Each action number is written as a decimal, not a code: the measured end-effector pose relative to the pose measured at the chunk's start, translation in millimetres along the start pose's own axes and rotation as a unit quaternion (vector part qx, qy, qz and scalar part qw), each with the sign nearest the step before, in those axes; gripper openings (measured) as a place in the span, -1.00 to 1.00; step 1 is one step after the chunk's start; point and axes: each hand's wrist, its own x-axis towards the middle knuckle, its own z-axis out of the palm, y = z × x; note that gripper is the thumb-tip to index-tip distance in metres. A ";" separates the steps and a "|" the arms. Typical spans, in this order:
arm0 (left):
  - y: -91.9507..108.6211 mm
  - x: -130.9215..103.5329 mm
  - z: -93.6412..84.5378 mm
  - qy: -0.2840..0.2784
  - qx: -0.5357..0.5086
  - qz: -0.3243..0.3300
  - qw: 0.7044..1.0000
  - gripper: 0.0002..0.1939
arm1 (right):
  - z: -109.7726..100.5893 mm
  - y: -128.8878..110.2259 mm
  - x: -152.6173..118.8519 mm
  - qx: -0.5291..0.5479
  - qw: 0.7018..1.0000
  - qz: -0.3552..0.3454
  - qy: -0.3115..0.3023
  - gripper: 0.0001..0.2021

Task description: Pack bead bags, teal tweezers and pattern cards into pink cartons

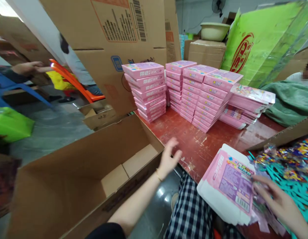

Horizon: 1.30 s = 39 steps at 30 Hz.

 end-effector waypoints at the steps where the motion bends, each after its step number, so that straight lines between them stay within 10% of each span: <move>1: 24.6 -30.3 22.3 -0.111 -0.019 0.049 0.992 -0.58 | 12.3 5.3 19.1 0.005 1.000 0.000 -0.020 -0.46; 3: 62.7 -76.4 62.3 -0.258 -0.015 0.109 0.960 -0.44 | 36.7 10.7 55.9 -0.031 0.999 0.021 -0.031 -0.38; 6: 88.8 -110.3 99.2 -0.310 0.059 0.098 0.944 -0.15 | 54.0 4.4 91.3 -0.087 0.994 -0.004 -0.064 -0.48; 11: 109.0 -110.0 97.5 -0.298 0.145 0.103 0.938 -0.11 | 7.3 -29.9 94.5 -0.049 0.992 0.086 -0.083 -0.61; 17: 201.0 -97.8 46.2 -0.164 0.047 0.156 0.973 0.07 | -74.8 -116.4 5.0 0.246 0.966 -0.075 -0.001 -0.63; 21: 244.1 -116.7 38.9 -0.371 -0.125 0.087 0.916 -0.58 | -101.0 -153.8 -74.6 0.145 0.951 -0.234 0.141 -0.83; 23: 249.9 -137.4 47.7 -0.449 -0.219 0.024 0.866 -0.67 | -105.6 -148.3 -106.8 0.026 0.927 -0.240 0.286 -0.95; 27: 241.1 -179.7 73.2 -0.449 -0.324 -0.105 0.826 -0.65 | -94.3 -98.1 -158.7 -0.080 0.878 -0.076 0.466 -0.53; 31: 231.7 -194.8 101.4 -0.521 -0.299 -0.110 0.792 -0.63 | -57.0 -40.0 -191.1 0.171 0.915 0.082 0.356 -0.48; 35: 227.8 -187.1 137.9 -0.402 -0.238 -0.059 0.882 -0.55 | -19.5 -8.6 -197.4 0.365 0.885 0.165 0.236 -0.69; 39: 215.3 -185.3 165.2 -0.394 -0.202 -0.076 0.894 -0.65 | -0.2 2.5 -193.7 0.341 0.891 0.166 0.249 -0.65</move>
